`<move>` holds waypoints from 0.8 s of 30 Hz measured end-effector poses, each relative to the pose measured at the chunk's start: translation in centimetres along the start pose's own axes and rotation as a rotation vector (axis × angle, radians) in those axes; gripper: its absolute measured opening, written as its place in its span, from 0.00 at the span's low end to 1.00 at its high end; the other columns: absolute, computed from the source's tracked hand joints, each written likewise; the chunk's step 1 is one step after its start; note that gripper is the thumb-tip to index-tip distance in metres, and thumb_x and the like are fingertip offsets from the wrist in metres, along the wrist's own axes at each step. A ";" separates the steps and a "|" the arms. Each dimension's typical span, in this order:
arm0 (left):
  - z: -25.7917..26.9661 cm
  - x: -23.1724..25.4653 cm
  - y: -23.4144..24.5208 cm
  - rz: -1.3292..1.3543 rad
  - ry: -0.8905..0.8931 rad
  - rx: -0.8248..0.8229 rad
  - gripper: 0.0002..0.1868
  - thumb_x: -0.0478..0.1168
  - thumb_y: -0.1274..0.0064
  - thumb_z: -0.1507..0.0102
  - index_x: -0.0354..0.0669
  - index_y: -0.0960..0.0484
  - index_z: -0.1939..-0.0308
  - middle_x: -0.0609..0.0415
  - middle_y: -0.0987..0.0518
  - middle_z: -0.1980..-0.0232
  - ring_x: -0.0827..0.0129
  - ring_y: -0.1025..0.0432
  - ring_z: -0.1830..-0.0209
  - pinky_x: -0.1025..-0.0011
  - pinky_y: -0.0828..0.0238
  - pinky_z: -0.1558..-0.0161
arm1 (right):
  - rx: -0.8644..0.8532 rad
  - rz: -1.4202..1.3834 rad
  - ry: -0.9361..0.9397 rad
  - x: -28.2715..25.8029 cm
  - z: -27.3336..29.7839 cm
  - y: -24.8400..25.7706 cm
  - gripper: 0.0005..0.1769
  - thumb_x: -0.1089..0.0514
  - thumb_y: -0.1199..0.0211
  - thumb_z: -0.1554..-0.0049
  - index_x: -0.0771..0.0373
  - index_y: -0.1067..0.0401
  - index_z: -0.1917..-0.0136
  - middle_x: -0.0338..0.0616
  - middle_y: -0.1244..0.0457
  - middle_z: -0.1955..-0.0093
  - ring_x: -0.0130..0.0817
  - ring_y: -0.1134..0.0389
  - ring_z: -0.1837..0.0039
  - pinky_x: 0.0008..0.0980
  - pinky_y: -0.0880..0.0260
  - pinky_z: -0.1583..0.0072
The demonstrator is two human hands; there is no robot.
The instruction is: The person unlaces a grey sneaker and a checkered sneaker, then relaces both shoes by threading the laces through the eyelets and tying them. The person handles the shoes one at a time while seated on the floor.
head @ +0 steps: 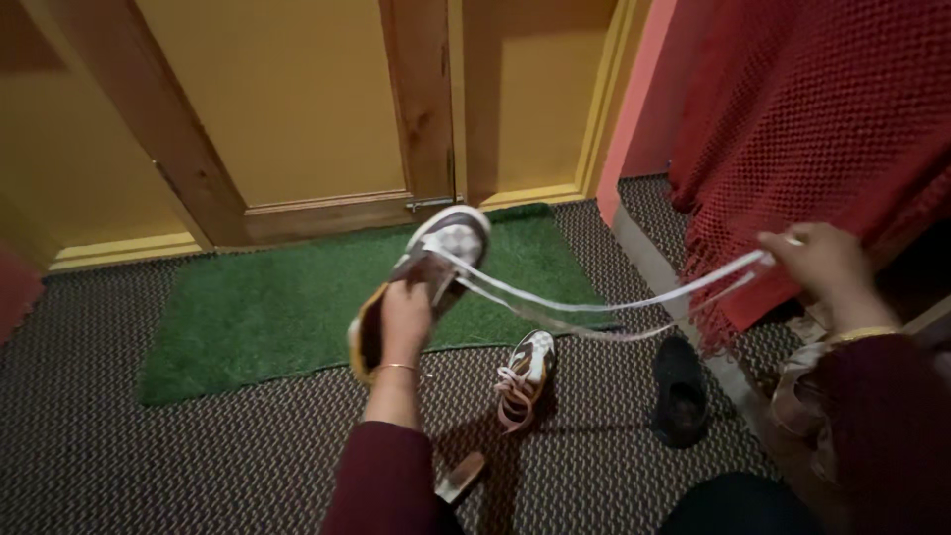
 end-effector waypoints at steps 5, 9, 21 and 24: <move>2.8 1.9 -5.5 0.816 0.288 -0.088 0.12 0.36 0.49 0.37 0.30 0.17 0.54 0.49 0.18 0.58 0.66 0.25 0.65 0.69 0.27 0.63 | 0.124 0.169 0.100 -13.6 6.9 0.5 0.20 0.38 0.32 0.44 0.54 0.20 0.49 0.49 0.30 0.47 0.48 0.30 0.46 0.51 0.30 0.44; 5.3 4.3 -8.6 1.064 0.437 -0.168 0.13 0.34 0.49 0.38 0.30 0.17 0.53 0.49 0.17 0.58 0.67 0.22 0.66 0.69 0.24 0.62 | 0.182 -0.146 0.508 -24.6 14.6 0.2 0.18 0.50 0.33 0.43 0.59 0.24 0.43 0.46 0.32 0.40 0.47 0.31 0.41 0.43 0.31 0.42; 9.3 4.8 -16.2 1.081 0.483 -0.389 0.24 0.25 0.51 0.36 0.31 0.22 0.35 0.52 0.22 0.53 0.68 0.31 0.59 0.71 0.33 0.58 | 0.081 -0.377 0.757 -30.7 17.7 -6.2 0.11 0.56 0.31 0.43 0.66 0.28 0.56 0.51 0.35 0.54 0.43 0.32 0.50 0.37 0.32 0.48; 9.2 3.9 -16.5 1.236 0.613 -0.415 0.17 0.27 0.53 0.39 0.28 0.21 0.45 0.48 0.17 0.53 0.64 0.22 0.58 0.68 0.24 0.55 | -0.318 -0.656 0.405 -27.7 14.6 -10.6 0.09 0.56 0.36 0.40 0.63 0.29 0.52 0.41 0.34 0.58 0.30 0.33 0.55 0.32 0.30 0.52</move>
Point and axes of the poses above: each hand's wrist, its own z-axis away from the middle knuckle, its own y-axis out of the back of the hand, x = y × z, the point moved 9 cm from there along -z, towards the middle knuckle
